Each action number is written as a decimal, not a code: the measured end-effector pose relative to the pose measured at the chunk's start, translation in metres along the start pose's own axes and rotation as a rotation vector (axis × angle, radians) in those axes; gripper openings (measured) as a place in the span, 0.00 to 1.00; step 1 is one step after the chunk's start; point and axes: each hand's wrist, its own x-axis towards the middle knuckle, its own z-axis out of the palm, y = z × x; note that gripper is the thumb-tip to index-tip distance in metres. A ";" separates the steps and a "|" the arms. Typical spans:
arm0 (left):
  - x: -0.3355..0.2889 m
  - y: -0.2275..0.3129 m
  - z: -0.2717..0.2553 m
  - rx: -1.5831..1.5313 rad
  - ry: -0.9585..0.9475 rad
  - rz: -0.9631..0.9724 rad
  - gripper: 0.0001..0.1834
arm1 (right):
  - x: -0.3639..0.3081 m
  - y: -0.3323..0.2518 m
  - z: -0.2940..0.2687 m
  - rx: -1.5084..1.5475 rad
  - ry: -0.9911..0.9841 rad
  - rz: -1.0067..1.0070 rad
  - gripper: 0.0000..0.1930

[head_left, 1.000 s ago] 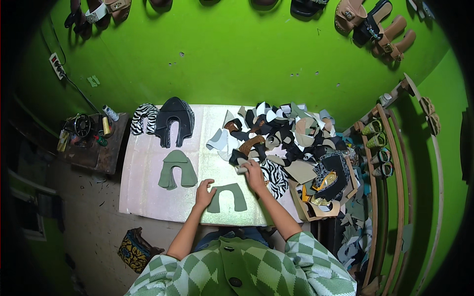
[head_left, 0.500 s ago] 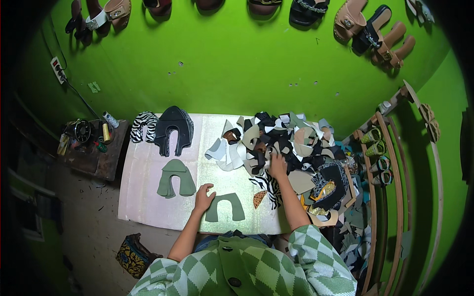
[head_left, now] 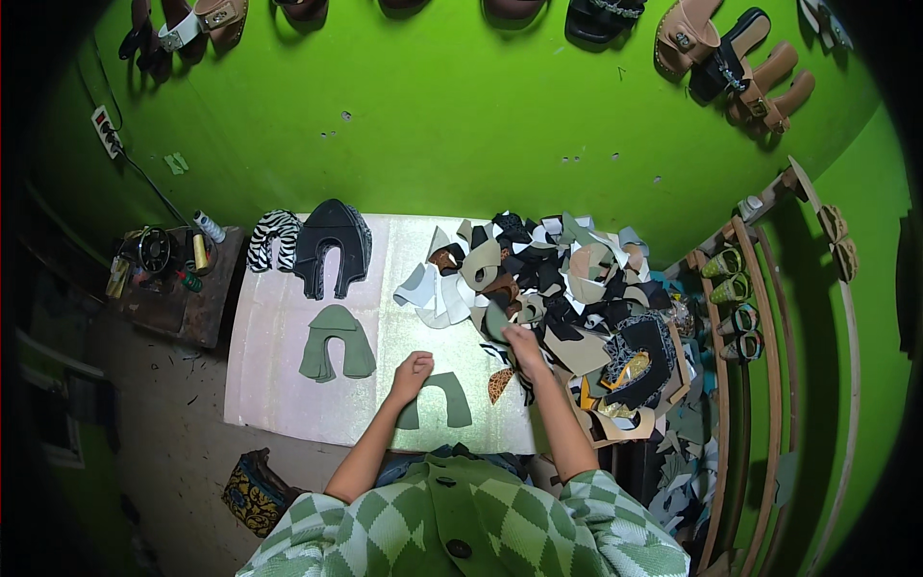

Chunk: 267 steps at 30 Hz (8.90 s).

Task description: Sorting and organizing cut leather shoe upper components on a workspace table.

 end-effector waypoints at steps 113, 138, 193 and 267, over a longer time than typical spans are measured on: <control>-0.024 -0.007 -0.037 0.403 0.248 -0.268 0.09 | -0.023 0.047 0.091 -0.746 -0.152 -0.039 0.11; -0.030 -0.015 -0.022 0.569 0.382 -0.231 0.08 | -0.035 0.046 0.103 -0.824 -0.032 -0.118 0.09; -0.043 -0.007 0.004 0.857 0.518 -0.198 0.13 | -0.047 0.043 0.109 -0.943 0.083 -0.232 0.14; 0.023 -0.001 -0.244 0.728 0.438 0.045 0.08 | -0.016 -0.001 0.335 -0.990 0.306 -0.354 0.16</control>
